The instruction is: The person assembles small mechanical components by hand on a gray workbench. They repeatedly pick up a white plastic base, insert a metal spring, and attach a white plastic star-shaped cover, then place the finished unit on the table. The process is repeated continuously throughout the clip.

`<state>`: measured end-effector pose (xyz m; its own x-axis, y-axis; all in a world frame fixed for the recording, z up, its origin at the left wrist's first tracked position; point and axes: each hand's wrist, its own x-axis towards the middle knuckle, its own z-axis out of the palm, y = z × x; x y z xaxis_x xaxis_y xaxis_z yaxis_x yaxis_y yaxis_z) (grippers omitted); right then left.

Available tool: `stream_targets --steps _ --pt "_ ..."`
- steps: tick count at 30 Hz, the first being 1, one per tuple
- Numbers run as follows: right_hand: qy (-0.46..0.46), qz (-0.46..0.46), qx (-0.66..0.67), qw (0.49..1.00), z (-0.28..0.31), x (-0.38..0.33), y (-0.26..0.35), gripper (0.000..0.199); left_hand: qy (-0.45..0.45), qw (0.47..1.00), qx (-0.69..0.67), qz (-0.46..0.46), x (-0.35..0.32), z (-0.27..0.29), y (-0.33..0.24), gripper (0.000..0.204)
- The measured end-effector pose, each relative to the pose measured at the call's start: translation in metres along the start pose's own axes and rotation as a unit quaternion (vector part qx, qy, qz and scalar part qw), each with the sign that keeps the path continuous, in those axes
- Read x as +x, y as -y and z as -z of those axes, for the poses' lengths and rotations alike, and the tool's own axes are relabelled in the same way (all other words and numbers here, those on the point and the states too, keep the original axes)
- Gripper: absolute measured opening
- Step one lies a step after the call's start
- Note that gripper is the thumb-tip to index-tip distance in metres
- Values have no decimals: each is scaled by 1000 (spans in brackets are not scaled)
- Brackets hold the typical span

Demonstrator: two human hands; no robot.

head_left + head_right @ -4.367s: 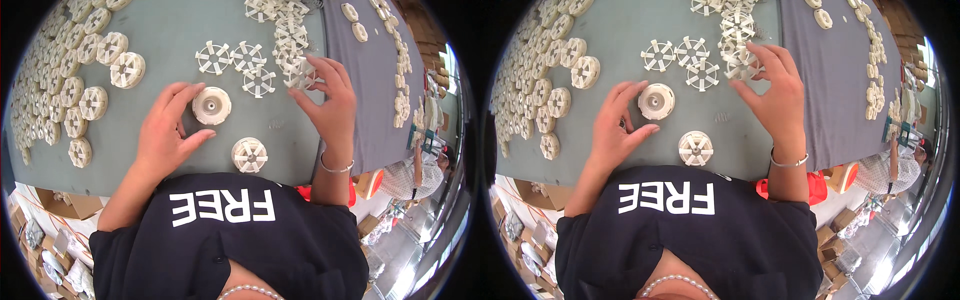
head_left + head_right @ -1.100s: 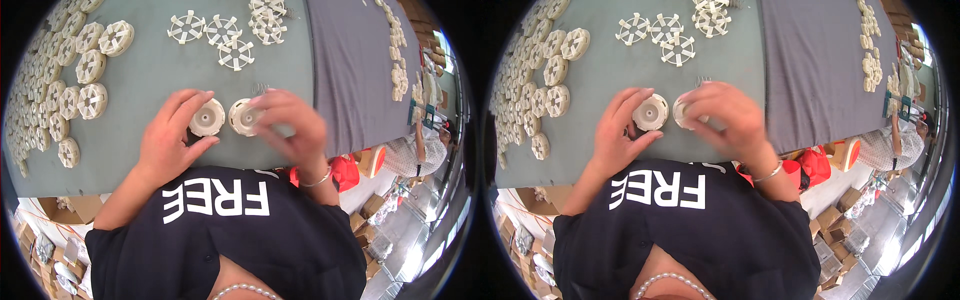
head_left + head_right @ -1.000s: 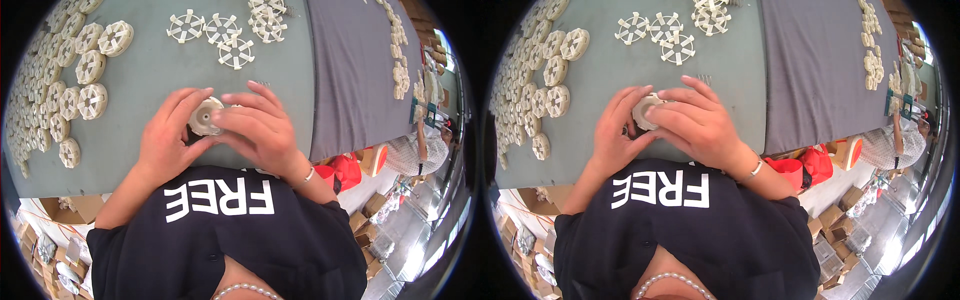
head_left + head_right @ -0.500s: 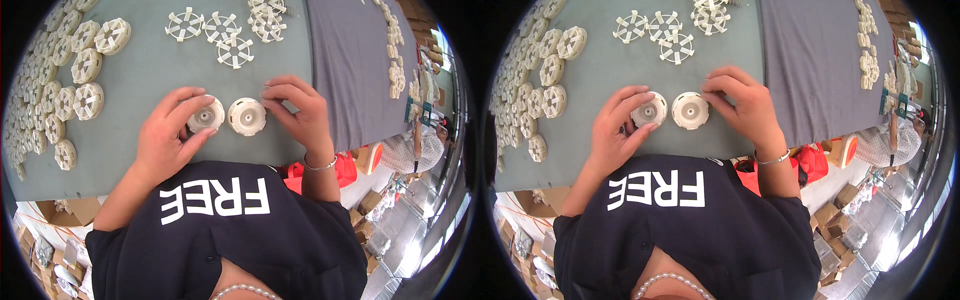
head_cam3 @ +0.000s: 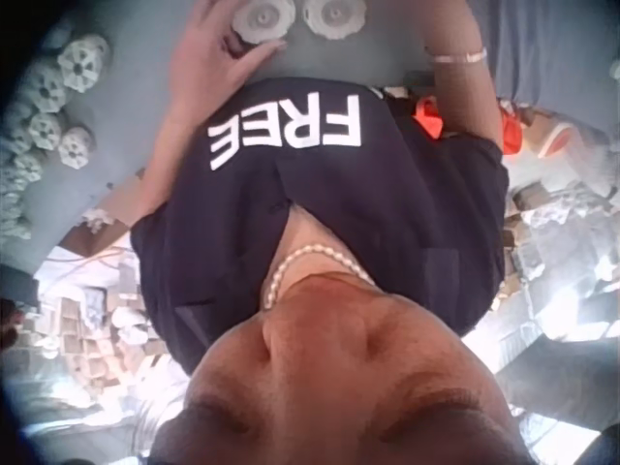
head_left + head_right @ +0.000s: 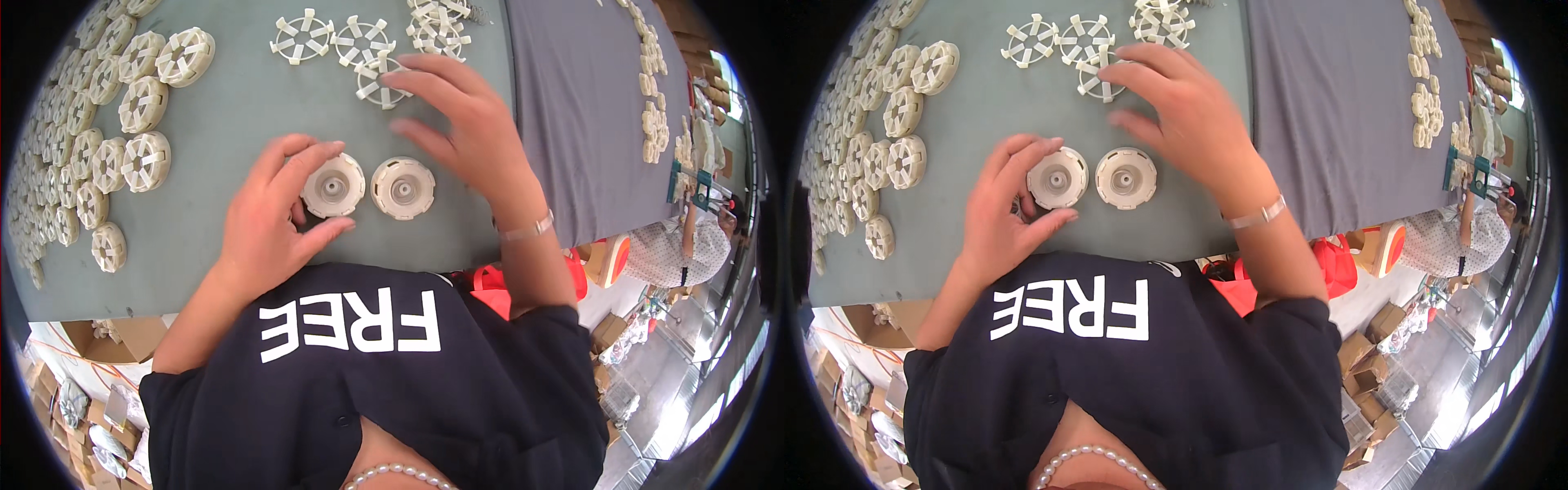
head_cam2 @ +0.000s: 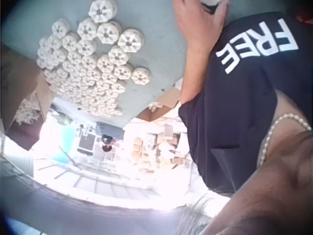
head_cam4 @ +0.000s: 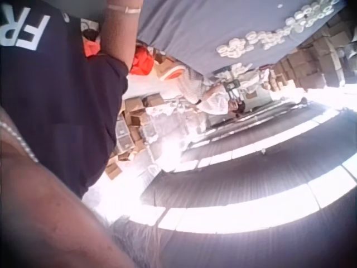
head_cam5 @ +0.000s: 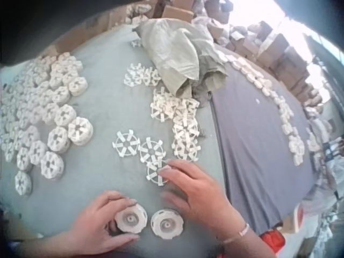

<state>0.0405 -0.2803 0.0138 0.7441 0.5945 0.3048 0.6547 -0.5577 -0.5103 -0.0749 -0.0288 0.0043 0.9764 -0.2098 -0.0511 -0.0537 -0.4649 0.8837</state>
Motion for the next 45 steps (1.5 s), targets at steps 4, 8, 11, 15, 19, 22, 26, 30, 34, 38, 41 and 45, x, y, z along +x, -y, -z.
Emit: stream_targets --steps 4,8,11,15,19,22,26,30,34,38,41,45 --pt "-11 25 38 999 -11 3 -24 20 0 1000 -1 7 1 2 1 73" --pt "-63 -287 274 916 7 -27 -4 21 -15 1000 -11 -1 -1 -1 3 70" --pt "-36 -424 227 876 23 -41 -10 33 -11 1000 -13 3 2 0 1 69" --pt "-65 -281 -2 957 29 -41 -4 44 -2 1000 -1 7 3 0 -2 73" --pt "27 -251 68 965 44 -38 -16 56 -15 1000 -5 6 0 1 0 76" --pt "75 -233 75 967 53 -34 -20 61 -28 999 -23 8 -3 4 -1 74" --pt "77 -255 70 961 57 -34 -17 64 -49 997 -48 19 -10 8 0 66" --pt "71 -115 110 985 40 -21 22 61 -68 990 -113 53 -14 9 8 56" --pt "94 5 70 993 -7 -8 60 56 -43 990 -117 59 -11 12 3 55" --pt "106 35 -6 994 -14 -5 59 56 -40 993 -98 56 -8 6 2 56" --pt "116 38 -17 992 -15 -4 56 59 -43 989 -134 42 -6 4 5 54" --pt "77 33 -50 995 -23 -8 66 61 -63 984 -154 64 -4 2 6 53"
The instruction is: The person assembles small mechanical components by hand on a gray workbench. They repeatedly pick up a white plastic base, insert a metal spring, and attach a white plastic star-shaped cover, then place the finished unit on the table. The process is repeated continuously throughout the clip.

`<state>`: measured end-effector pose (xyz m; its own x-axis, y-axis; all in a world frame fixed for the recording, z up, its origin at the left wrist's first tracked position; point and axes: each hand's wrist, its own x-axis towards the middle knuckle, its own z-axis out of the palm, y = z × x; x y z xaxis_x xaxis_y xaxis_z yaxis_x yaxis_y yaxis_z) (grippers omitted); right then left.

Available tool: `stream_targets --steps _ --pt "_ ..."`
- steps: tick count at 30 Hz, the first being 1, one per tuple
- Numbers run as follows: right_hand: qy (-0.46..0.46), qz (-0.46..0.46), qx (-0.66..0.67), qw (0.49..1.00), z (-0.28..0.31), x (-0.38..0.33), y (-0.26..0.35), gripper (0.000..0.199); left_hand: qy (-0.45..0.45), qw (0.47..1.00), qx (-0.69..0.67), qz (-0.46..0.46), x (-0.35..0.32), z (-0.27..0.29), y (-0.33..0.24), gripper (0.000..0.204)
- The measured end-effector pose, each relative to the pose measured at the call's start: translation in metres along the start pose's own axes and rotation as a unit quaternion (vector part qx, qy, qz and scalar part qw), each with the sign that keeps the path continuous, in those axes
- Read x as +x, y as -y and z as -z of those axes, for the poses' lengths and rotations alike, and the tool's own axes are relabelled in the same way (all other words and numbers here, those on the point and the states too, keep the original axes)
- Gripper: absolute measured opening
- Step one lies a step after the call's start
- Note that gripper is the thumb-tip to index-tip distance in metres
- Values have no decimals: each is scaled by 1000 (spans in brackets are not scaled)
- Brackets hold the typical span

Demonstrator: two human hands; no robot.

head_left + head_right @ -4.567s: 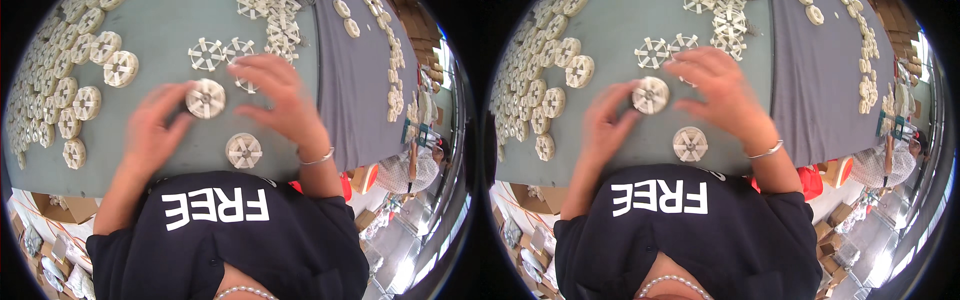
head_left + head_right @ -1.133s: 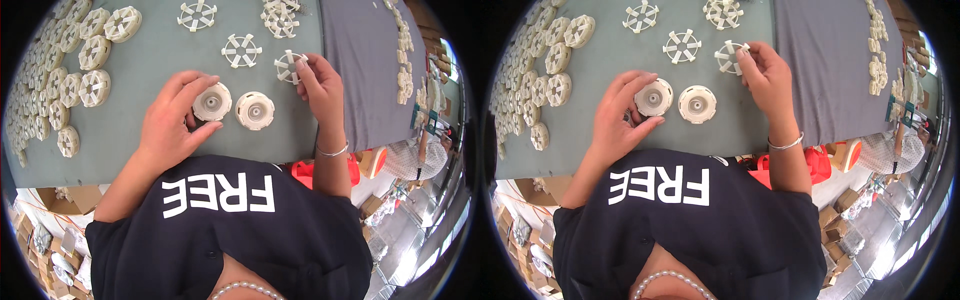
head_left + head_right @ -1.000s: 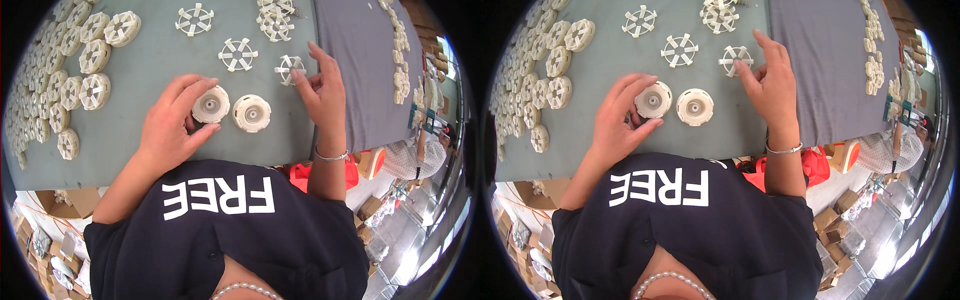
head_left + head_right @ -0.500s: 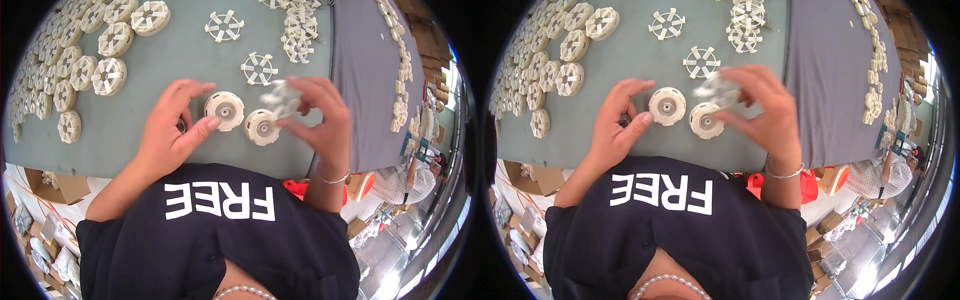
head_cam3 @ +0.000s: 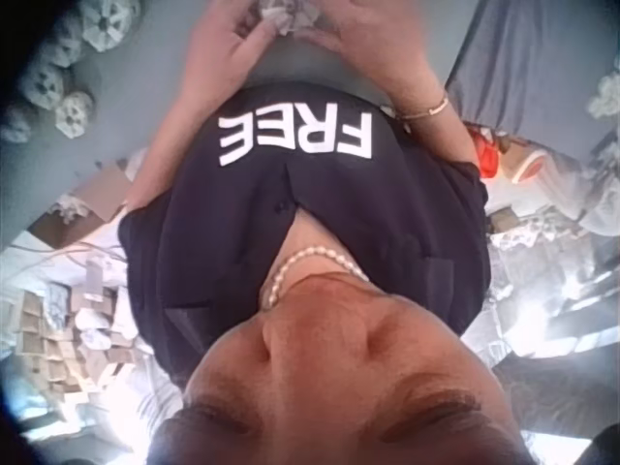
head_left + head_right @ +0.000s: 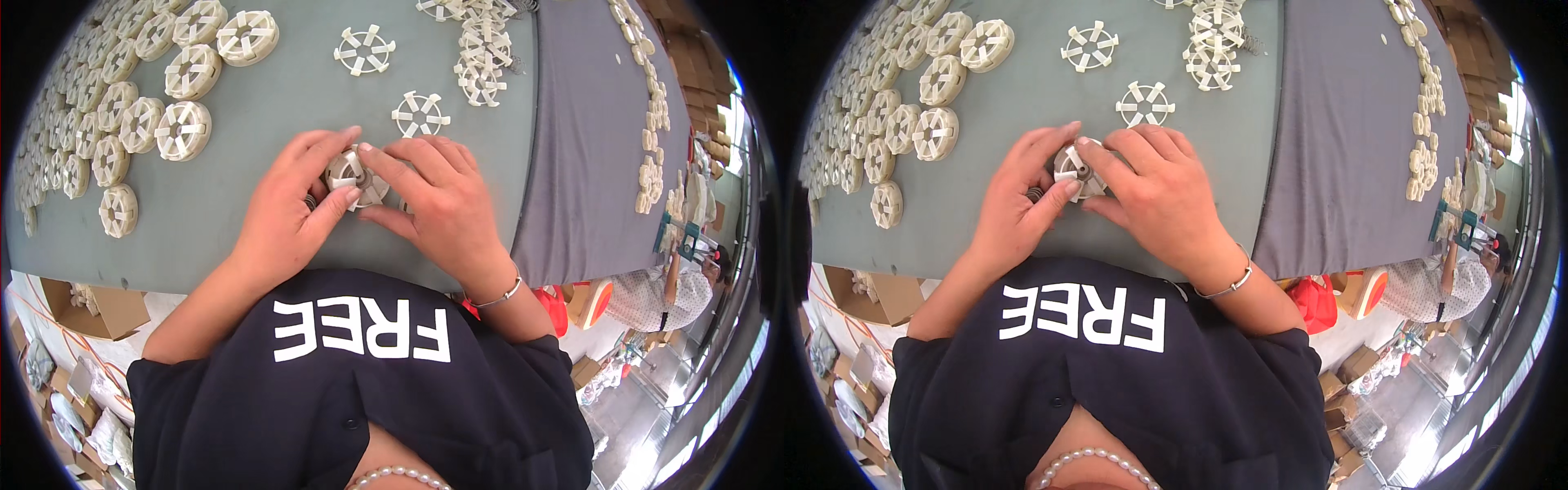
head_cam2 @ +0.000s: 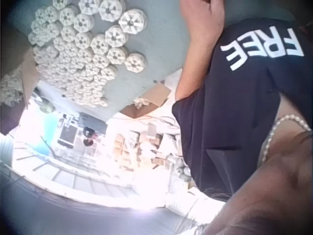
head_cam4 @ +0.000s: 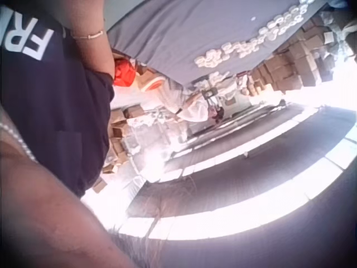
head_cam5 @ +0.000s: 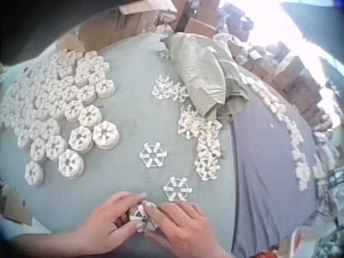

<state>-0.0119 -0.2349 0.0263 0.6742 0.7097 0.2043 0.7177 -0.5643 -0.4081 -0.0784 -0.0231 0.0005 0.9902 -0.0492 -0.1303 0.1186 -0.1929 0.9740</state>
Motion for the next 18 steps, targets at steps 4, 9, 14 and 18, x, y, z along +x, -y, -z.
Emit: stream_targets --steps 4,9,14,18 --pt "-8 -7 -1 1000 -6 2 4 59 -13 992 -92 84 0 -2 -3 58" --pt "1 14 -17 1000 -3 5 1 55 -29 996 80 -32 -3 -1 -2 67" --pt "-16 38 35 999 30 20 -56 45 -72 975 203 -52 -2 17 12 75" --pt "-46 -52 87 994 15 4 -84 24 -217 925 282 -131 1 22 5 74"
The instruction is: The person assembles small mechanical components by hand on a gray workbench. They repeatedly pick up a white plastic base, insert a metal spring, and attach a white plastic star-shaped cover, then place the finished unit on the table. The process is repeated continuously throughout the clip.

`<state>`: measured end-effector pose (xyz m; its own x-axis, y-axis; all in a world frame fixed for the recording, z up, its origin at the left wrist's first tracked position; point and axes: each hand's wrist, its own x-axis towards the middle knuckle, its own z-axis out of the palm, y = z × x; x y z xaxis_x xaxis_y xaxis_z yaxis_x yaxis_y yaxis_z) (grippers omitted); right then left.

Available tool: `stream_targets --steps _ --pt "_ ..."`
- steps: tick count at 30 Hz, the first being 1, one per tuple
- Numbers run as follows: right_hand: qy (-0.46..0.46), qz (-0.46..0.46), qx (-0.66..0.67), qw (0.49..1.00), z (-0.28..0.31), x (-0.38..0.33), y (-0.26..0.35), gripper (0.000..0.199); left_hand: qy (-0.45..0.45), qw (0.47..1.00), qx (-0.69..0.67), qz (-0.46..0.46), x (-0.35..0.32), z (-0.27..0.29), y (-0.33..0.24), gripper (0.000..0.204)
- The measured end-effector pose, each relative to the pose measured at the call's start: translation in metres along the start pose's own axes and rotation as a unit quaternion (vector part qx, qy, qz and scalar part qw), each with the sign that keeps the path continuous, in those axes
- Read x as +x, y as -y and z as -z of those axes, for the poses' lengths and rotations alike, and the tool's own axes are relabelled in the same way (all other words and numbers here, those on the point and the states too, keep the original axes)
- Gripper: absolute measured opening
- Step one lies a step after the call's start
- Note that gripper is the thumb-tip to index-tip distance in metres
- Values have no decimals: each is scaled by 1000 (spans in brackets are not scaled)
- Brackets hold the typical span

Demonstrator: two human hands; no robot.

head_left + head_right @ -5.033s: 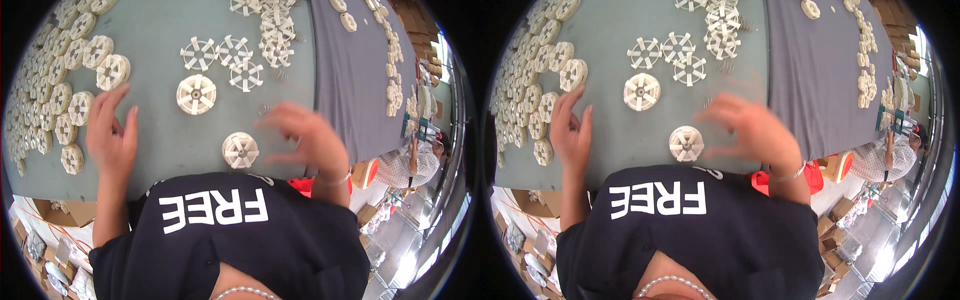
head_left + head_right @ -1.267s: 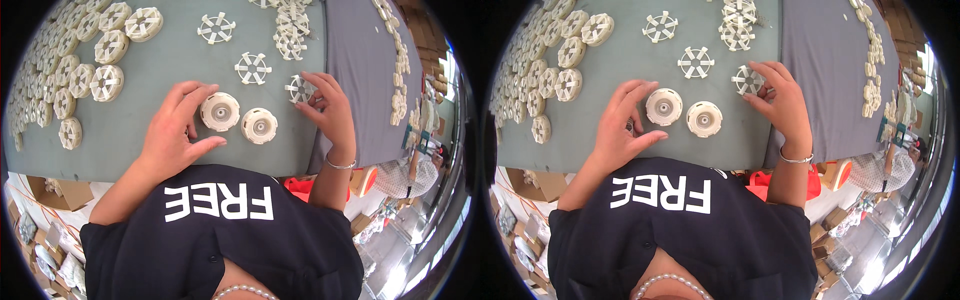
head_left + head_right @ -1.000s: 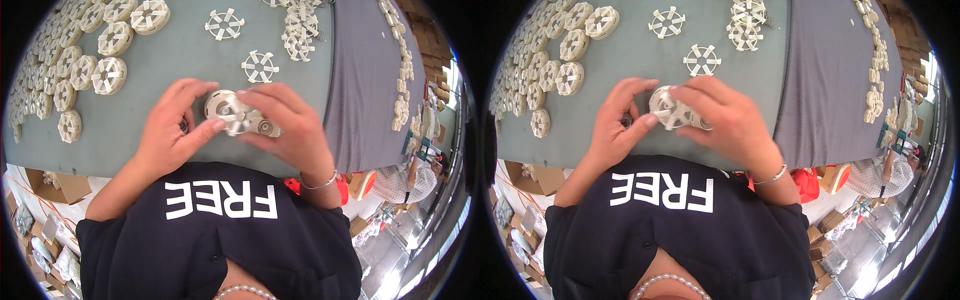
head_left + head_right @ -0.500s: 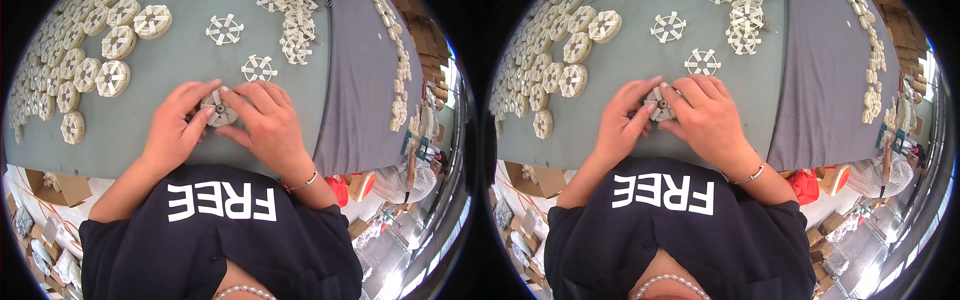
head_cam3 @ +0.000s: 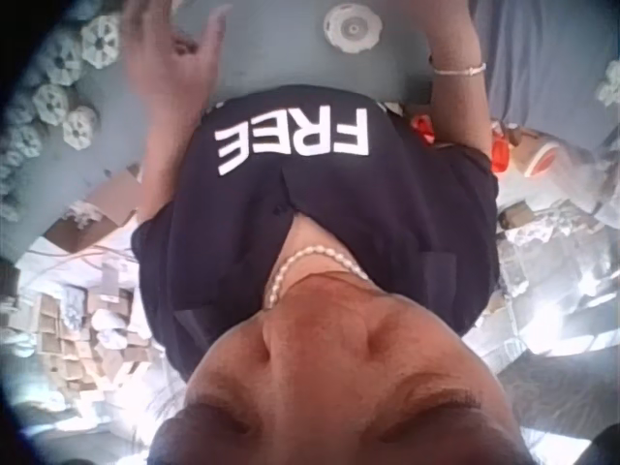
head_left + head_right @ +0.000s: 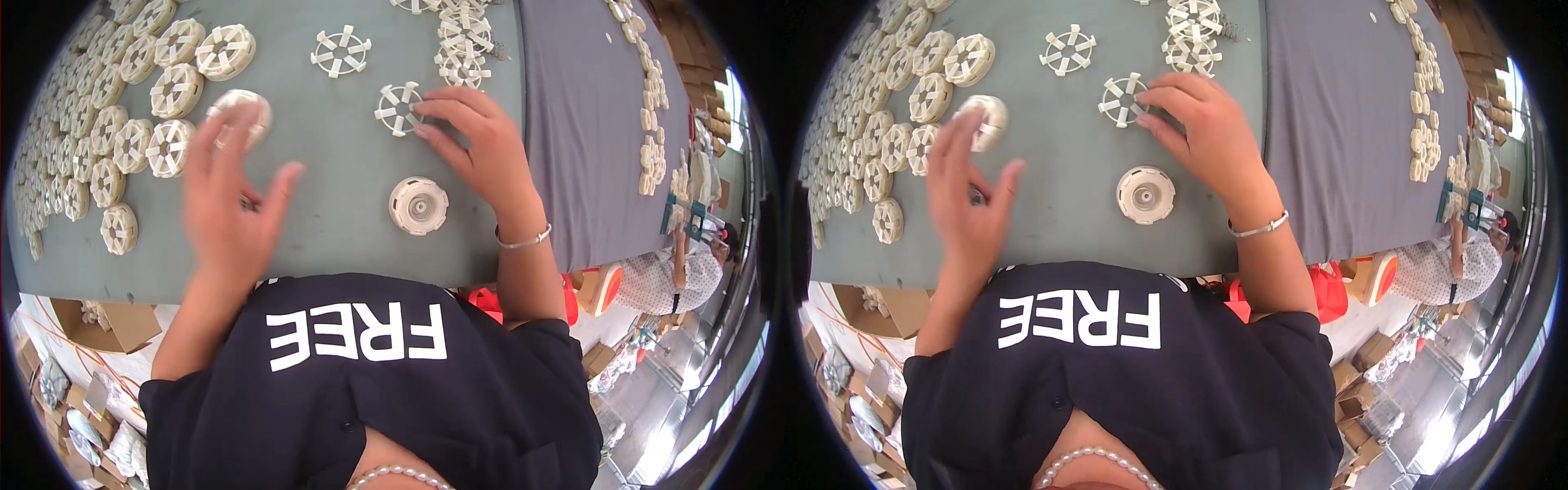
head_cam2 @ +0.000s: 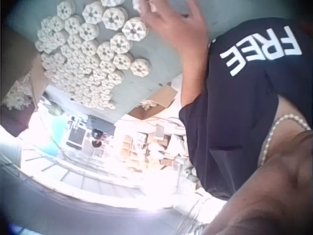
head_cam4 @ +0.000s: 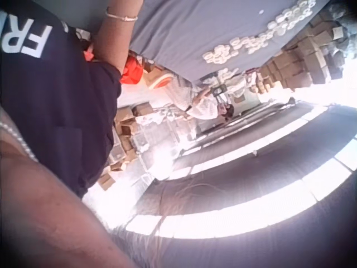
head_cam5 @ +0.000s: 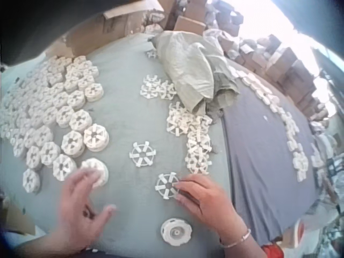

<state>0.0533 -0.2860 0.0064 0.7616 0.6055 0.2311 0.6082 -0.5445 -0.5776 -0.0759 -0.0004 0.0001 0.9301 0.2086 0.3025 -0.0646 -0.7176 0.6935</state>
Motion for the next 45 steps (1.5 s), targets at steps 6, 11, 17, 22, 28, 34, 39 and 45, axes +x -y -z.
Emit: stream_targets --steps 6,11,17,22,28,34,39,45 --pt "-76 -207 173 960 22 -51 -1 12 321 936 -102 -105 -1 -44 -61 79" --pt "-78 -464 263 842 29 -77 18 27 295 944 -99 -110 -8 -55 -46 84" --pt "-73 -301 -7 951 36 -68 33 27 249 957 -140 -47 -5 -43 -39 72" --pt "70 -215 40 973 54 -75 28 57 239 958 -155 -42 -6 -47 -34 55" --pt "66 -222 59 971 54 -72 29 61 242 951 -191 -11 -3 -44 -37 51" --pt "23 -79 109 991 16 -52 61 54 251 933 -248 75 -3 -29 -37 51" --pt "58 -77 91 991 -5 -47 63 58 263 942 -199 55 -3 -35 -37 55" --pt "123 -81 118 982 0 -41 60 57 281 947 -155 -13 0 -31 -36 68"
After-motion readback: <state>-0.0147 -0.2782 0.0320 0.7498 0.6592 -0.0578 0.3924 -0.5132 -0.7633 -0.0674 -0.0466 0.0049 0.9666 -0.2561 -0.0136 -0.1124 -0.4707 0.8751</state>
